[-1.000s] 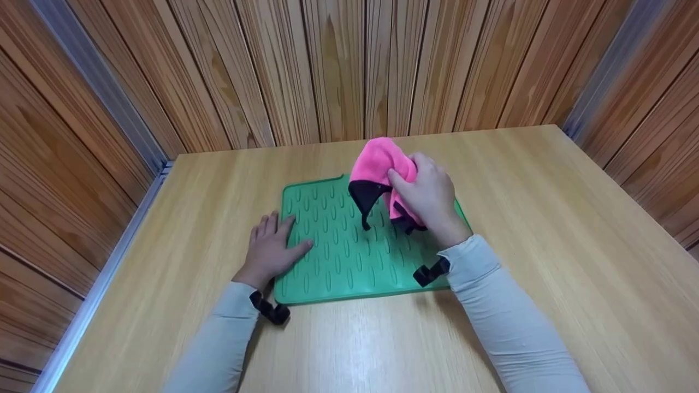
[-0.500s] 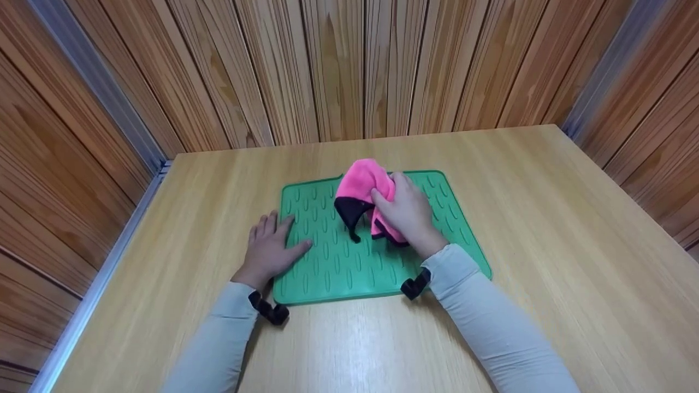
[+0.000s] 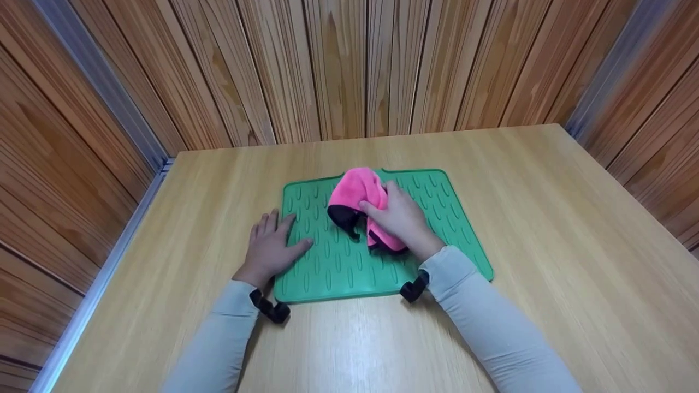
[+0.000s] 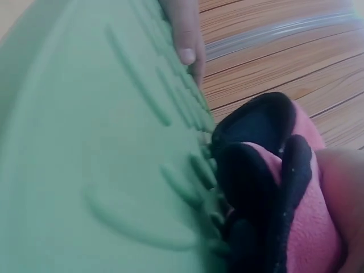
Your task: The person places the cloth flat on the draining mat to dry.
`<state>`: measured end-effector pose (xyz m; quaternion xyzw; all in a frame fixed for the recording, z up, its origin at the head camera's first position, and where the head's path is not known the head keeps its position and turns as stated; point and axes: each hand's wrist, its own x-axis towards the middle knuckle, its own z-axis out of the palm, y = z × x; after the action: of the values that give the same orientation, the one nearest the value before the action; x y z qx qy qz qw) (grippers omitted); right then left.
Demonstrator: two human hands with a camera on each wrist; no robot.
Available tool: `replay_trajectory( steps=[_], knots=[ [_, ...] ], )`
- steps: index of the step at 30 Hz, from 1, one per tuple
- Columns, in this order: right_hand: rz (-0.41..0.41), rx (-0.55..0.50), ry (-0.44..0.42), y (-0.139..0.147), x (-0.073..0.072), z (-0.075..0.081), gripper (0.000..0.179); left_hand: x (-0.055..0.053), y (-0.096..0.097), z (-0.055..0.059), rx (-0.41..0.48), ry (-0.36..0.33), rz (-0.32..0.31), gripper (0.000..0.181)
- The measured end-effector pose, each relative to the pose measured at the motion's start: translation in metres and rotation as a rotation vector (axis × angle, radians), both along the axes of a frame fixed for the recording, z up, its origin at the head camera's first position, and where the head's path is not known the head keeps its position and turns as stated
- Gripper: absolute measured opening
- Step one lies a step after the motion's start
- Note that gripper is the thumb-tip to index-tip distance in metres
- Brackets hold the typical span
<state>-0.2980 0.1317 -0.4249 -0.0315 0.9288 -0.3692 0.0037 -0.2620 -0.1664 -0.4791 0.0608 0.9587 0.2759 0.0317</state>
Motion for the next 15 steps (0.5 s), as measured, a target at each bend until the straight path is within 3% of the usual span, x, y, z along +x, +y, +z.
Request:
replay_trajectory(
  steps=[6,15],
  knots=[
    [0.027,-0.077,-0.007,0.014,0.0,0.011,0.061,0.0,0.003,0.001,0.085,0.031,0.05,0.084],
    [0.013,-0.149,-0.008,0.048,0.002,0.016,0.055,0.009,0.024,0.009,0.158,0.185,0.06,0.074]
  ],
)
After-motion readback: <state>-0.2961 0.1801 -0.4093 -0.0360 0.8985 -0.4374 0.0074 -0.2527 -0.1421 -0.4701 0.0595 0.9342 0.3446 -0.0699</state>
